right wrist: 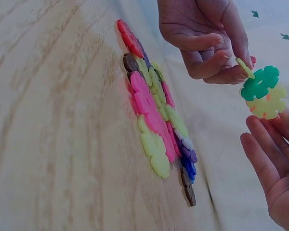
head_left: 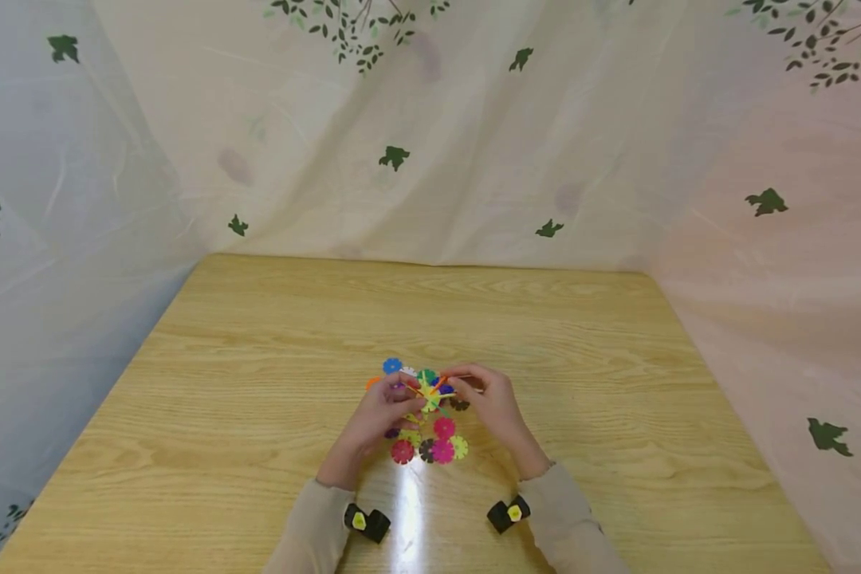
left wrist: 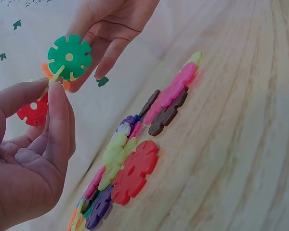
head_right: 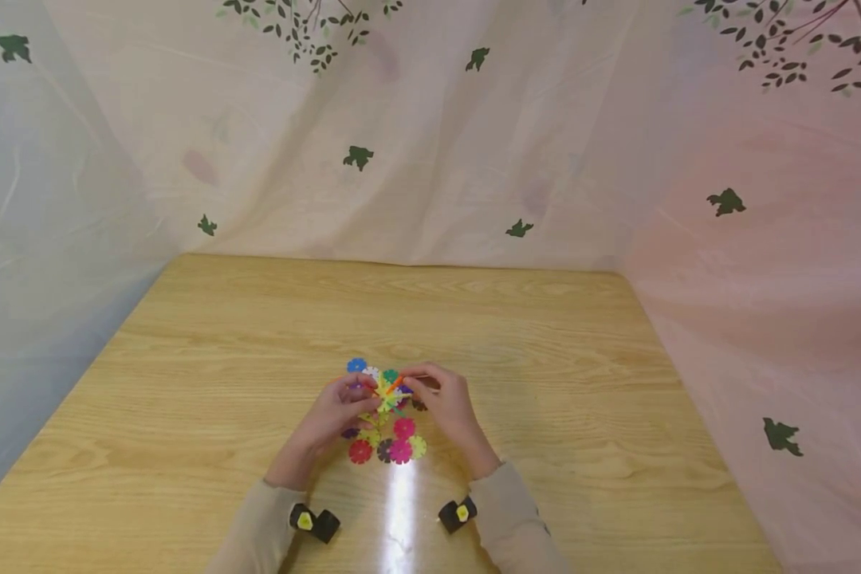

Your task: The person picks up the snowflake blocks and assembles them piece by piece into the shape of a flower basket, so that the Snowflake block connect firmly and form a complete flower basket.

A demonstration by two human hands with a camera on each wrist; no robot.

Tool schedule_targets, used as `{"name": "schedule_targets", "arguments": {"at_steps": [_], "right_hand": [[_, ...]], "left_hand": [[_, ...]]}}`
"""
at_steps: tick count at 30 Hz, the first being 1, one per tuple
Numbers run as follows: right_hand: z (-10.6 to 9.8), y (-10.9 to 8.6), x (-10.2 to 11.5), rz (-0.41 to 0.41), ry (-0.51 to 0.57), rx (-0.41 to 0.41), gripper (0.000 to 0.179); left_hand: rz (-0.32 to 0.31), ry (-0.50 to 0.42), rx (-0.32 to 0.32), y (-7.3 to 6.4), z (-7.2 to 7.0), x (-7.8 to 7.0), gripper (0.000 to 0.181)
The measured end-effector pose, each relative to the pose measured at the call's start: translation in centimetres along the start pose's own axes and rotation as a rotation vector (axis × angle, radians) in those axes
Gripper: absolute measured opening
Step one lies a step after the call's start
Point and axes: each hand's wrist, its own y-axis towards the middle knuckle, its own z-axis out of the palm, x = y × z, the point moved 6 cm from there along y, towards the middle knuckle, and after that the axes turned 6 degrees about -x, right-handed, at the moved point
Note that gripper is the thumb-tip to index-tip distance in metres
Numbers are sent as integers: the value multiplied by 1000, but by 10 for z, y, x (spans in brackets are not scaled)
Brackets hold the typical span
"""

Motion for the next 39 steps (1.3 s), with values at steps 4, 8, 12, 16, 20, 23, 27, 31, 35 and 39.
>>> {"name": "schedule_targets", "arguments": {"at_steps": [4, 8, 12, 16, 20, 23, 27, 31, 35, 39], "right_hand": [[1, 1, -4, 19, 18, -1, 23], [2, 0, -5, 39, 51, 10, 23], [3, -1, -5, 67, 89, 38, 25], [5, -2, -6, 93, 120, 98, 33], [6, -2, -7, 101, 125, 137, 39], [6, -1, -8, 100, 112, 143, 39], [5, -1, -9, 95, 105, 139, 40], [1, -2, -9, 71, 105, 145, 40], [-1, -3, -10, 77, 137, 167, 40], [-2, -2, -13, 93, 203, 212, 37]], "left_hand": [[0, -1, -18, 0, -1, -1, 19], [-5, 0, -37, 0, -2, -1, 19], [-1, -3, -39, 1, -2, -1, 19], [7, -3, -38, 1, 0, -2, 20], [9, 11, -47, 2, 0, -3, 22], [12, 39, -44, 3, 0, -3, 24], [25, 64, -9, 4, 1, -3, 31], [52, 105, 47, 4, 2, -5, 42], [109, 198, 121, 0, 3, -11, 58], [209, 287, 202, -5, 2, -20, 70]]}}
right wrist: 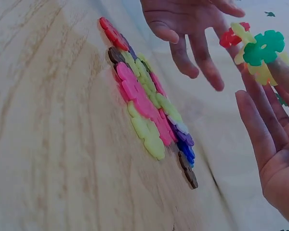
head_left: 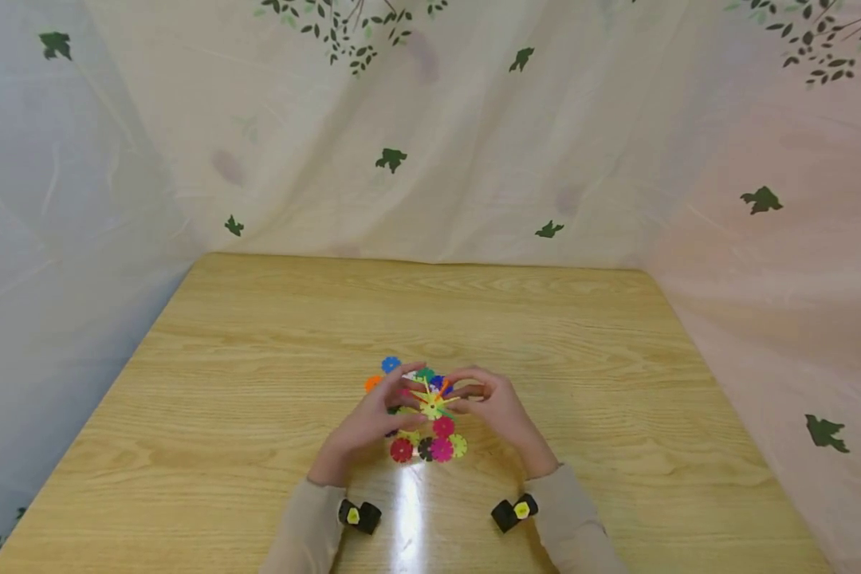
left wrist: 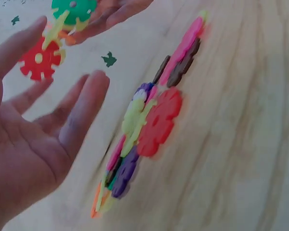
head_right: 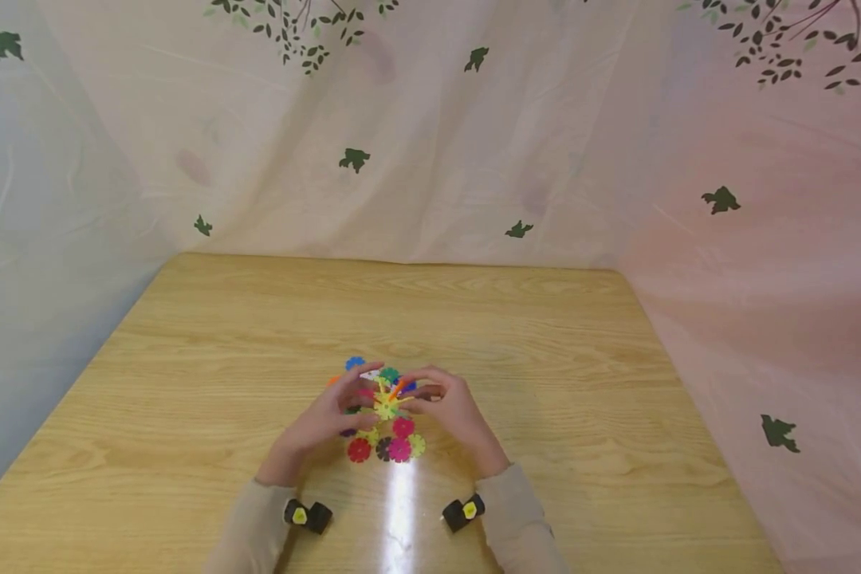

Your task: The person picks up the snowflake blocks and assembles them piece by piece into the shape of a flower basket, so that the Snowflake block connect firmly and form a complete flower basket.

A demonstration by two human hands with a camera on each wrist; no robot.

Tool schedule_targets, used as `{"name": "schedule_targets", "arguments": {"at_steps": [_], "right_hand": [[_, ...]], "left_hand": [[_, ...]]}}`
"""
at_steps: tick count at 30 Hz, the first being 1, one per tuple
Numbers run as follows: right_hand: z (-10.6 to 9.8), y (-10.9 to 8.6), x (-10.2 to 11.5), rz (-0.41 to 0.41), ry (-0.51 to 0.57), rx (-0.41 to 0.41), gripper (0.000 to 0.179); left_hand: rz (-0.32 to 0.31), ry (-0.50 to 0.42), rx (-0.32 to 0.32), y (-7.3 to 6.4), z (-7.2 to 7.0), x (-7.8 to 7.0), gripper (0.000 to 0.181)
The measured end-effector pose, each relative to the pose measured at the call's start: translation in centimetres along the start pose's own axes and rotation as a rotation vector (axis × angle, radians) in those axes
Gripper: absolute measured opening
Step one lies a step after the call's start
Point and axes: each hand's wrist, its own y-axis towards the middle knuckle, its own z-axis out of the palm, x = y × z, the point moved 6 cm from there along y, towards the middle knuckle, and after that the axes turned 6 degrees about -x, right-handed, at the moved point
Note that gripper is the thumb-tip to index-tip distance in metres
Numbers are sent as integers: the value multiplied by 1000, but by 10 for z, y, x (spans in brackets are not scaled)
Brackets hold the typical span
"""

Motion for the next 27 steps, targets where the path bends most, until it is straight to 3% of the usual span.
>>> {"name": "schedule_targets", "arguments": {"at_steps": [5, 10, 14, 19, 27], "right_hand": [[1, 0, -1, -27, 27, 92, 32], [4, -2, 1, -56, 50, 181, 34], [5, -4, 2, -74, 58, 212, 39], [6, -3, 0, -72, 28, 192, 42], [0, 0, -5, -26, -101, 74, 29]], "left_hand": [[113, -26, 97, -4, 0, -8, 68], [150, -69, 164, -7, 1, -9, 52], [185, -123, 181, -9, 2, -10, 40], [199, -142, 153, -9, 0, -9, 34], [105, 22, -11, -10, -15, -3, 30]]}}
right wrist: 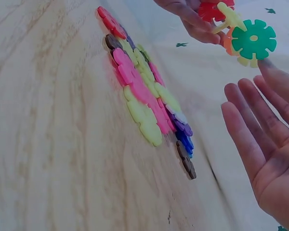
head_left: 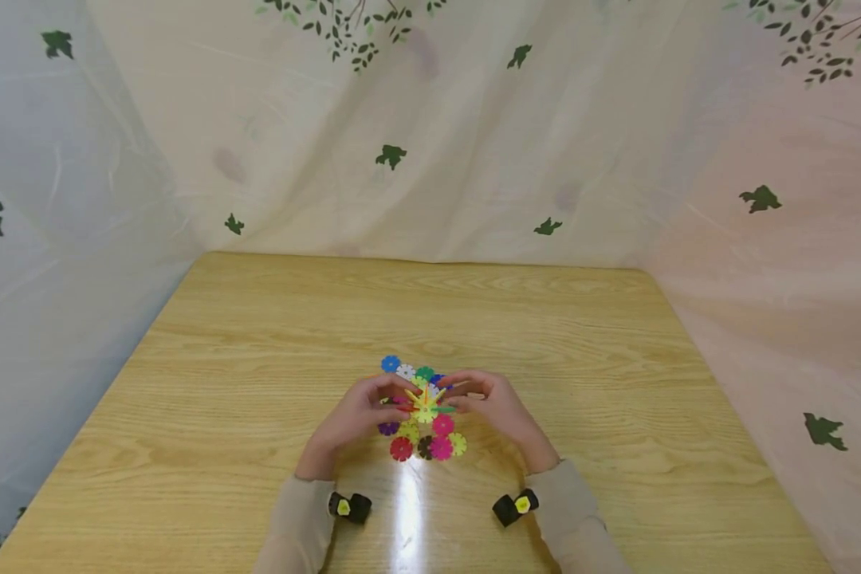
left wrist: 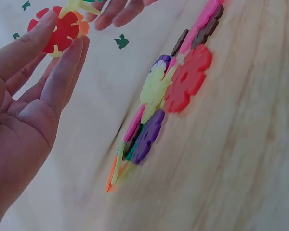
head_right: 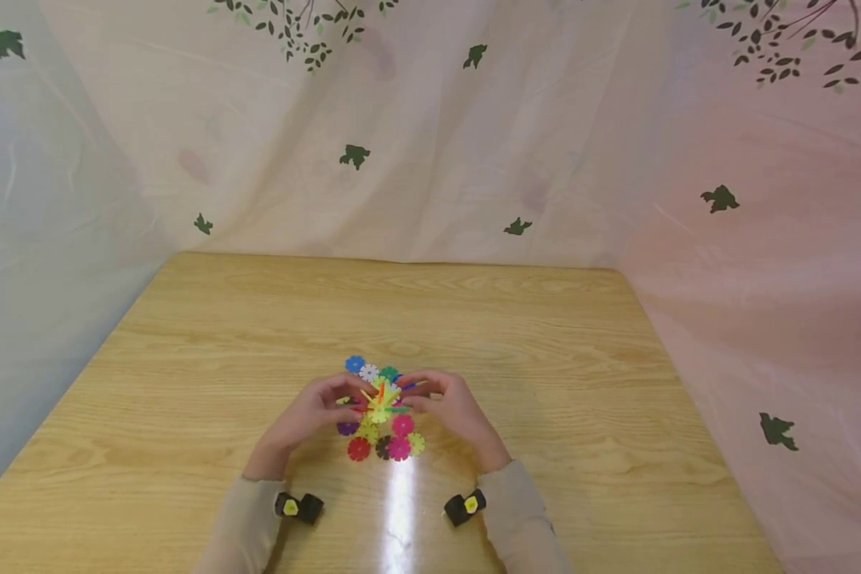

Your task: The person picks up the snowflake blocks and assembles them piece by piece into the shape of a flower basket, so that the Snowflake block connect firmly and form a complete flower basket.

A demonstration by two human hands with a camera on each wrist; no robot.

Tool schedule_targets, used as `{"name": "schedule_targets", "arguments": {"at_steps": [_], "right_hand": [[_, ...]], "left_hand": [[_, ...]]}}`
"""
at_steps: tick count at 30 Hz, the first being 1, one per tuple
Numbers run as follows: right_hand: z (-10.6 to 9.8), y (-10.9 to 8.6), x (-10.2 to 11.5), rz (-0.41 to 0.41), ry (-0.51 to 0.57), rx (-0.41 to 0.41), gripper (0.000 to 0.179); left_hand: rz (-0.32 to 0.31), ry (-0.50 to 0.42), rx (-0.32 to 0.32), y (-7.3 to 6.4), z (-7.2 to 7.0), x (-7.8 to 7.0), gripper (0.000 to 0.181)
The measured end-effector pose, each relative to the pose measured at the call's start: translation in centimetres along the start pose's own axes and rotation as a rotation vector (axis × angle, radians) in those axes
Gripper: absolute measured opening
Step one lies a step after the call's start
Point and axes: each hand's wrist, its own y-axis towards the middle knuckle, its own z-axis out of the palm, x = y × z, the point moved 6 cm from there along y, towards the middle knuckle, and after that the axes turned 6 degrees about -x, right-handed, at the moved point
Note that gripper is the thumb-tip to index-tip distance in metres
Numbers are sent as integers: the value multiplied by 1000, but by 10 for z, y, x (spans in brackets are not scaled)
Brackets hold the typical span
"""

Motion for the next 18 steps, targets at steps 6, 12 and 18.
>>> {"name": "schedule_targets", "arguments": {"at_steps": [6, 12, 18], "right_hand": [[-3, -2, -5, 56, -137, -38, 25], [9, -3, -14, 58, -324, 63, 23], [21, -3, -13, 19, -500, 109, 18]], "left_hand": [[-32, 52, -99, -4, -14, 3, 30], [-37, 26, -160, -9, -25, 8, 32], [-49, 21, -180, -11, -28, 9, 32]]}}
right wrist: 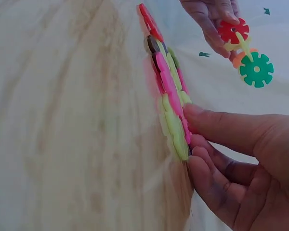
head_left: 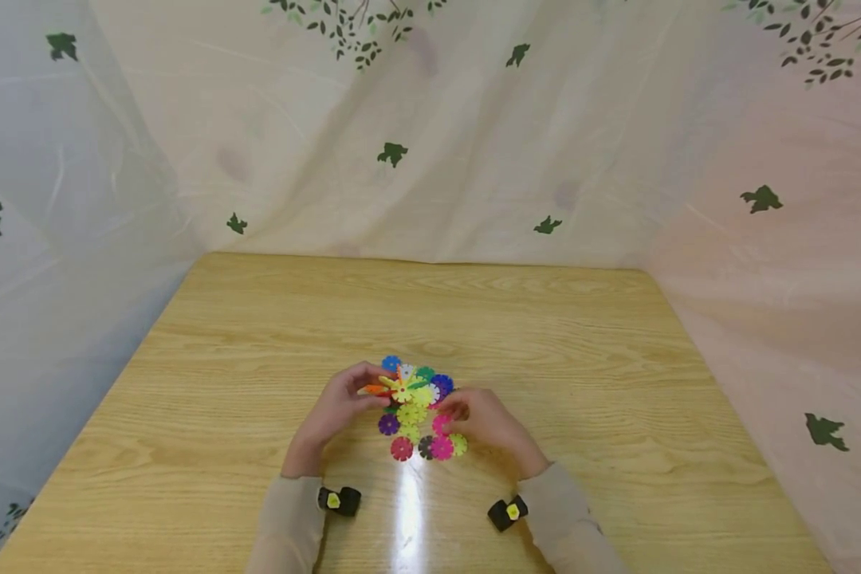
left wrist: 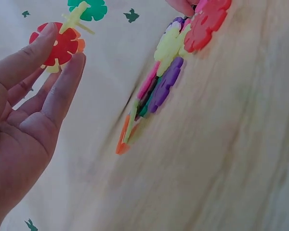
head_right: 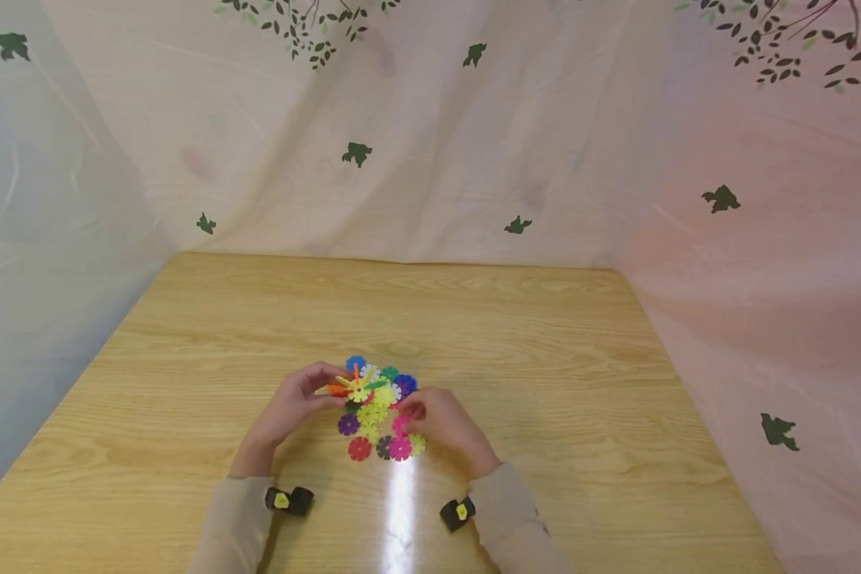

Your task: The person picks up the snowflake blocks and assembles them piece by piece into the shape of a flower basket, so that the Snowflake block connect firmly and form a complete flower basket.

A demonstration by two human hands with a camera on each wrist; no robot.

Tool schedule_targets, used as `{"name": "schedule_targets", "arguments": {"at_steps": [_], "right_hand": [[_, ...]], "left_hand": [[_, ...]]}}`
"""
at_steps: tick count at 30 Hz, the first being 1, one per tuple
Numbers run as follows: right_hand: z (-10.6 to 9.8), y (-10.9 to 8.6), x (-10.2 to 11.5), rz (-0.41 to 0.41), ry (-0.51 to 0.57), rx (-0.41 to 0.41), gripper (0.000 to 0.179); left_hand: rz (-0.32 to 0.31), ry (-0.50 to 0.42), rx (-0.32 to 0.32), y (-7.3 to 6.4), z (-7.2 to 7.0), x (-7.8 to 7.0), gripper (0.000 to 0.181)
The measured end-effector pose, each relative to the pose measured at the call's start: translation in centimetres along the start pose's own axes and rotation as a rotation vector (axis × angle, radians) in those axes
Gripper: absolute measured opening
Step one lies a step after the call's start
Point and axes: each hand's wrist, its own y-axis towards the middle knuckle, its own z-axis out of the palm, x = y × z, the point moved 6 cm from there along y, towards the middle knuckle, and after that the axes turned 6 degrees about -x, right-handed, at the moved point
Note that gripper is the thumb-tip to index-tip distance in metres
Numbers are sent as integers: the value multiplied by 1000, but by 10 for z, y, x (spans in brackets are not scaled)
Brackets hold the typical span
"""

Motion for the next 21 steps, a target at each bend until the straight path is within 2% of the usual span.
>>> {"name": "schedule_targets", "arguments": {"at_steps": [6, 10, 14, 18, 21], "right_hand": [[1, 0, 8, 5, -103, 18, 13], [-2, -1, 5, 42, -79, -9, 9], [-9, -2, 0, 51, 9, -146, 6], [-20, -3, 4, 3, 94, -318, 9], [-26, -4, 11, -38, 130, -399, 9]], "left_hand": [[18, 21, -18, 0, 2, 0, 29], [24, 19, -28, 1, 4, 0, 28], [21, 21, -32, 1, 7, 1, 28], [37, -54, -8, 2, 14, 1, 28], [41, -114, 1, 3, 18, 0, 27]]}}
